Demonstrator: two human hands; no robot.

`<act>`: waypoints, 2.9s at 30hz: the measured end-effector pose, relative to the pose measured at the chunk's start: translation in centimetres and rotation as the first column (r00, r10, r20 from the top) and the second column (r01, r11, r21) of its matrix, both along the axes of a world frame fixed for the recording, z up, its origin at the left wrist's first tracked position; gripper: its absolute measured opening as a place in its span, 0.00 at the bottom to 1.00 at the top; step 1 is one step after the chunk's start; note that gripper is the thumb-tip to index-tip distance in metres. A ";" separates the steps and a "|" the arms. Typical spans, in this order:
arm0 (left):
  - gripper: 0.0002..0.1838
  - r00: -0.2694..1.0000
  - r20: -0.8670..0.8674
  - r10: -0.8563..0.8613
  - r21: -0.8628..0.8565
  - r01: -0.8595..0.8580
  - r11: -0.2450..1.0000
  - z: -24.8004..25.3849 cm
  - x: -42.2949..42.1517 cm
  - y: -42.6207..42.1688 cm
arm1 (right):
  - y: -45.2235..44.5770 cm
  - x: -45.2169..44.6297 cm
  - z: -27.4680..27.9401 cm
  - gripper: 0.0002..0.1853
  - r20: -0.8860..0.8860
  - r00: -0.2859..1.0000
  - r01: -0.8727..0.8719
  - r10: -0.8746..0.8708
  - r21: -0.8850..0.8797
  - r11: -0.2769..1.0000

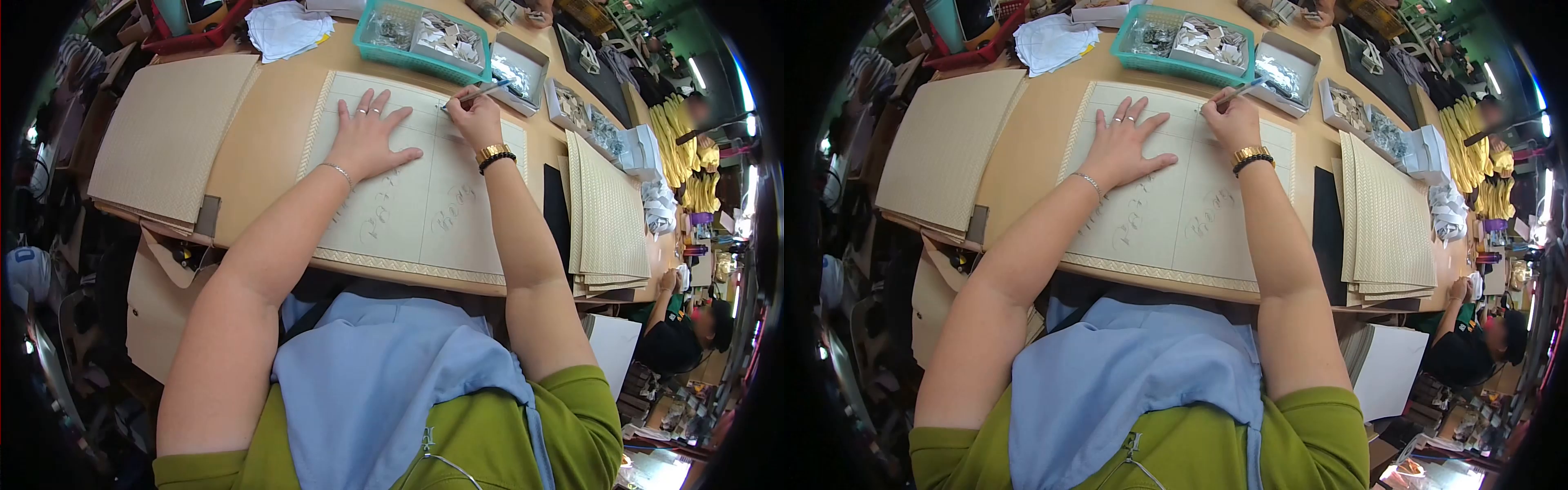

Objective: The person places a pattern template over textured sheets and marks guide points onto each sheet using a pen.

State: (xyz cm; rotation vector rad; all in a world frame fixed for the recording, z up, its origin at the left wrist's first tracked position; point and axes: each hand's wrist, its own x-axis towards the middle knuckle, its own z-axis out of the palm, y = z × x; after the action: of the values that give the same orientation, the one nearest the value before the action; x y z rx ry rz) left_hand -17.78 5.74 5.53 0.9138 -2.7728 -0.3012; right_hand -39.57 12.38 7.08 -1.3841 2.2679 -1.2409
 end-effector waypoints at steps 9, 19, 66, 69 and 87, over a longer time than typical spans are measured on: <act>0.45 1.000 -0.004 0.002 0.006 -0.002 1.000 0.1 0.0 0.0 | 0.0 0.1 0.0 0.13 -0.047 0.999 -0.019 0.020 0.021 1.000; 0.44 1.000 -0.002 0.004 0.001 -0.004 1.000 0.0 0.1 0.1 | -0.1 0.1 -0.5 0.12 0.014 1.000 0.002 -0.002 -0.010 1.000; 0.45 1.000 -0.010 -0.013 -0.027 0.013 1.000 -0.2 -0.1 -0.2 | 0.6 0.6 1.0 0.12 -0.103 0.994 0.030 -0.026 0.034 0.999; 0.46 1.000 0.005 -0.011 -0.020 0.011 1.000 0.1 0.1 0.0 | 2.0 2.6 1.2 0.06 0.029 0.985 -0.155 0.169 -0.266 0.952; 0.45 1.000 -0.027 -0.008 -0.114 0.005 0.993 -1.6 -0.2 -0.5 | 9.8 18.6 1.6 0.09 -0.191 0.624 -0.773 0.758 -0.004 0.635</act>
State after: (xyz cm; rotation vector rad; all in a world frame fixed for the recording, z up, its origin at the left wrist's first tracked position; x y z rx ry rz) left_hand -17.94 5.21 3.97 0.8669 -2.7358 -0.1534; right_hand -20.97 22.21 8.65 -2.2246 1.3617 -0.9200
